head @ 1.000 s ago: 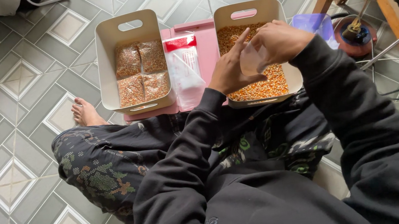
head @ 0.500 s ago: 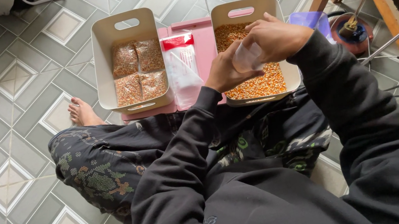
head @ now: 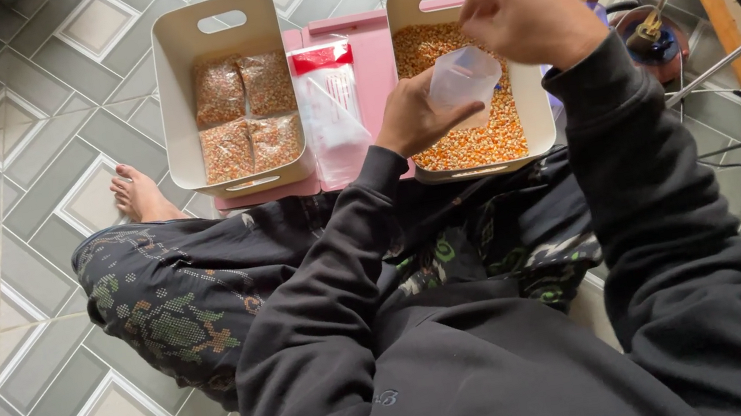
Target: Packaging corn kernels into small plastic bags using a scoop and a small plastic cup
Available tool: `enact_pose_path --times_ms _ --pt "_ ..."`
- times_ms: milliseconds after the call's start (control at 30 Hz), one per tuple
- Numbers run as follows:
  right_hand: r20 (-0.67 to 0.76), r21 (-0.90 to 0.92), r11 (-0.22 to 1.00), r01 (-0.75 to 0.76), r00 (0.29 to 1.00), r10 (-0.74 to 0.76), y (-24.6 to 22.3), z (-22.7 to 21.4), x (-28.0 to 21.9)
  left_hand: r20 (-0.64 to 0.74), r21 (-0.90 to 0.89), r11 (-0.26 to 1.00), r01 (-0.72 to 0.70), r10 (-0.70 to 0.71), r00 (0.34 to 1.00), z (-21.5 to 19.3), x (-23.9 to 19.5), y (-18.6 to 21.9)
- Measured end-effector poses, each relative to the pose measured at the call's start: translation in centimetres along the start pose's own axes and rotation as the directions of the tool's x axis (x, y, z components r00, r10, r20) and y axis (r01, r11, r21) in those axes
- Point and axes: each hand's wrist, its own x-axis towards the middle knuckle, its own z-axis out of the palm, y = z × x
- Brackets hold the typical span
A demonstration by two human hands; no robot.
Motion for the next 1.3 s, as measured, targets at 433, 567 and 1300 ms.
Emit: enact_pose_path --times_ms 433,567,1300 --pt "0.129 -0.314 0.866 -0.390 0.886 0.445 13.5 15.6 2.7 -0.189 -0.017 0.999 -0.028 0.024 0.982 0.0 0.2 0.9" --pt "0.093 -0.338 0.871 -0.356 0.908 0.408 13.0 15.0 2.8 -0.221 0.163 0.981 0.103 -0.065 0.973 1.3 -0.1 -0.8" --pt "-0.152 0.345 0.924 -0.163 0.962 0.226 11.7 11.8 2.5 -0.176 0.361 0.887 0.287 -0.238 0.955 1.7 0.6 -1.6"
